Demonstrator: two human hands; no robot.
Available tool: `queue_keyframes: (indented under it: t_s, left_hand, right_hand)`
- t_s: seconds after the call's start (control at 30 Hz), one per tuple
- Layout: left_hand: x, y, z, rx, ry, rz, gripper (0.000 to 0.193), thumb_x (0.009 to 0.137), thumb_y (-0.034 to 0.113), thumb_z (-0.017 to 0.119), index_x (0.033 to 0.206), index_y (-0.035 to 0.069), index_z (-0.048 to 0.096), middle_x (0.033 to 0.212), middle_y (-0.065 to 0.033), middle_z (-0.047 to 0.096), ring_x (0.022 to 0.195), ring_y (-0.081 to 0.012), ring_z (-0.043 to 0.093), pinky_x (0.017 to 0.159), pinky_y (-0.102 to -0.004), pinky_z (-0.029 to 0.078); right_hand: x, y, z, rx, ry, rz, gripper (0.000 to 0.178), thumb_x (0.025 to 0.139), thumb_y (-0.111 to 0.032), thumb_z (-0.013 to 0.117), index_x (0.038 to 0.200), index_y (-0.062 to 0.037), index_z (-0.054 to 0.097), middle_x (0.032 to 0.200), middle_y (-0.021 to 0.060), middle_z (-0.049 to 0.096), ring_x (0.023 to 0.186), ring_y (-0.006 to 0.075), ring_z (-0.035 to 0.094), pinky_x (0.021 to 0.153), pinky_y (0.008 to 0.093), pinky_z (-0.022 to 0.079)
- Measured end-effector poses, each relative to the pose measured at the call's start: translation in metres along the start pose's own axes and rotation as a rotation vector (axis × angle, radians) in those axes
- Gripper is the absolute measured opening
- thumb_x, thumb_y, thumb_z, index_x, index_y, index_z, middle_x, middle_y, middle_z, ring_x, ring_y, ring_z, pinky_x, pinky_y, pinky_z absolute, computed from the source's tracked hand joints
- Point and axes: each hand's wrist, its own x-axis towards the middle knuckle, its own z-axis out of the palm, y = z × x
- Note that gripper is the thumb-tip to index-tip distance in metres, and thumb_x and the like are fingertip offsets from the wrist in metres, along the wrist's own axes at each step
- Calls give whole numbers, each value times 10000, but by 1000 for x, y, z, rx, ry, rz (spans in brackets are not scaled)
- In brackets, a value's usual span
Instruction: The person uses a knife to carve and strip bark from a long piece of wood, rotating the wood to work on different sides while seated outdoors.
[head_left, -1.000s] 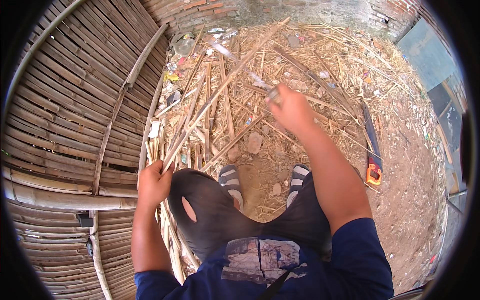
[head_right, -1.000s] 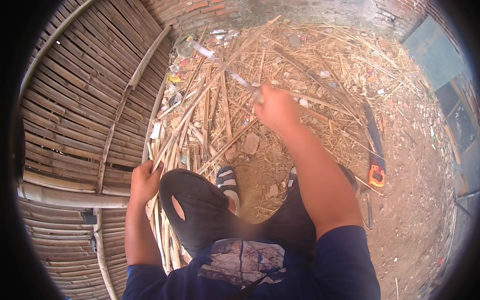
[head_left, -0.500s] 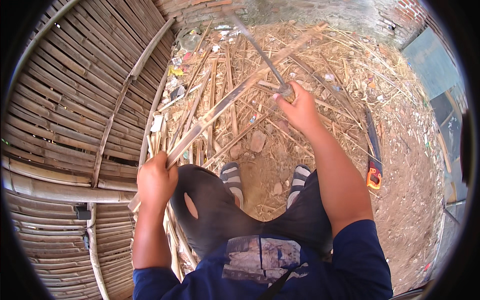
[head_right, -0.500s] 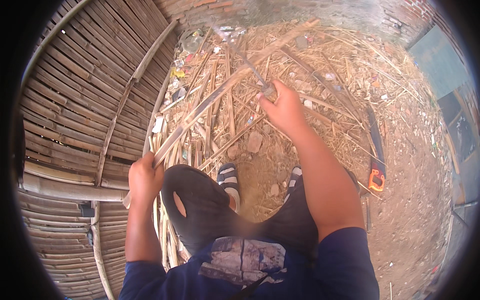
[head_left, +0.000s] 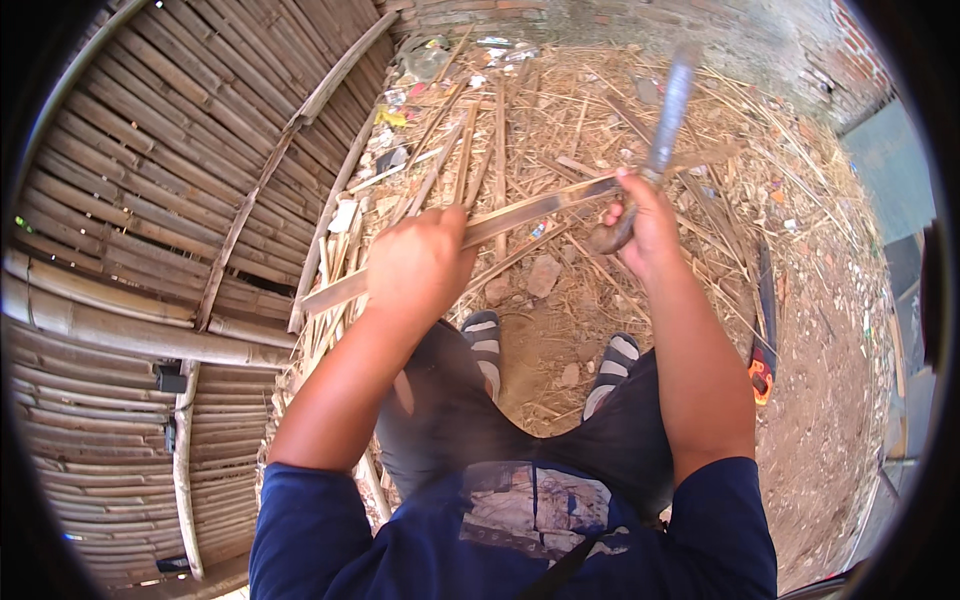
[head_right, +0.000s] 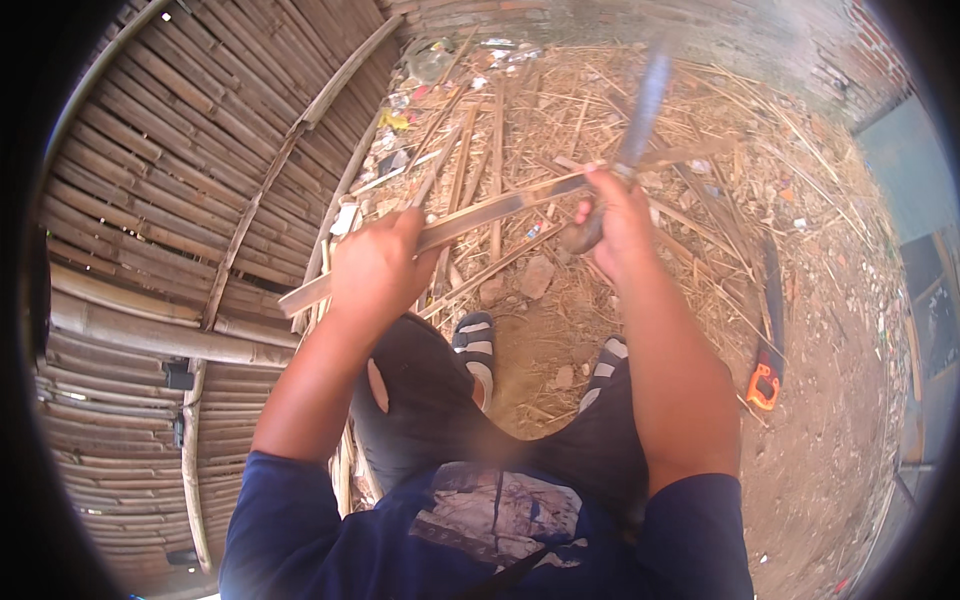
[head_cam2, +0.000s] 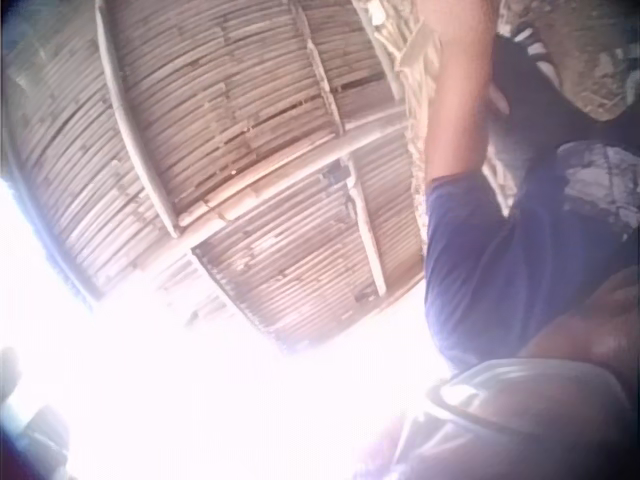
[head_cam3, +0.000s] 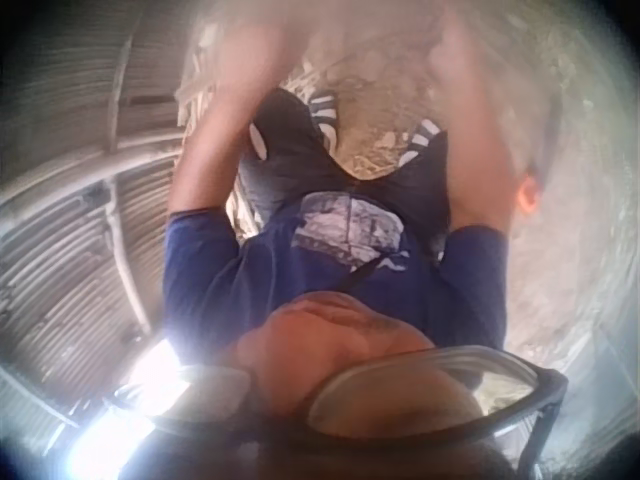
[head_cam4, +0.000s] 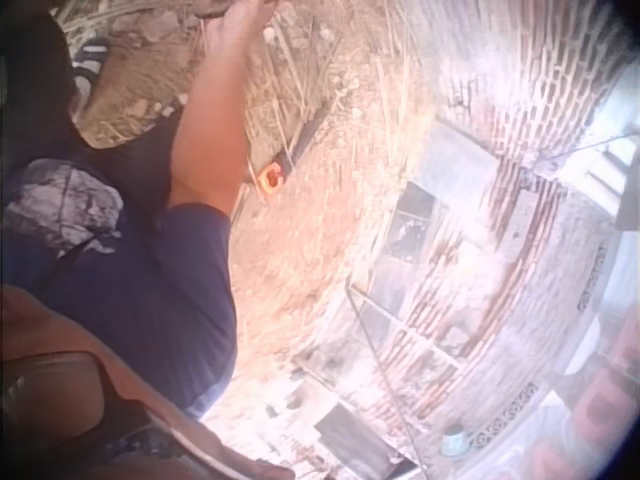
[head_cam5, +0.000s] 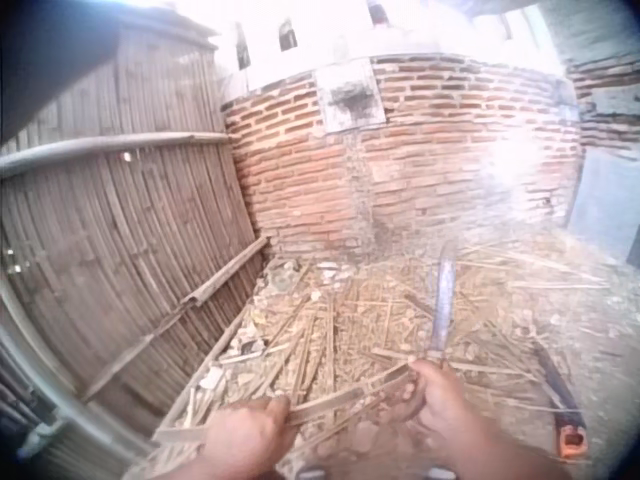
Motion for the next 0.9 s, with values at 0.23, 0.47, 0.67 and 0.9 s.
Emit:
queue_keyframes:
  t_s: [0.23,0.47,0.67,0.9]
  left_hand:
    - [1,16,-8,-80,259,215,411,764,247,808,1106,96,638,944,-48,664,866,-275,666,721,-411,493]
    - [-56,12,-16,-459,424,603,280,741,204,841,955,98,695,896,-35,666,812,-225,664,709,-349,502]
    - [-111,-20,3,-779,473,63,473,785,417,844,990,21,687,907,-105,694,829,-223,684,731,-357,531]
    - [-90,-3,-30,-1276,499,-162,768,876,630,679,1303,18,498,1127,-81,629,912,-173,656,755,-287,482]
  right_hand:
    - [24,2,-25,26,43,32,247,935,-289,675,1026,-68,615,662,-32,484,604,102,473,574,286,407]
    - [22,1,-22,69,93,14,228,938,-265,673,1006,-53,622,641,-37,486,590,105,465,572,279,416]
    - [30,-1,-34,137,66,-11,174,930,-182,684,972,-40,592,821,47,580,656,116,495,589,279,453]
    - [32,19,-28,145,103,-30,197,921,-134,696,1012,-53,542,839,66,588,614,134,532,522,284,462]
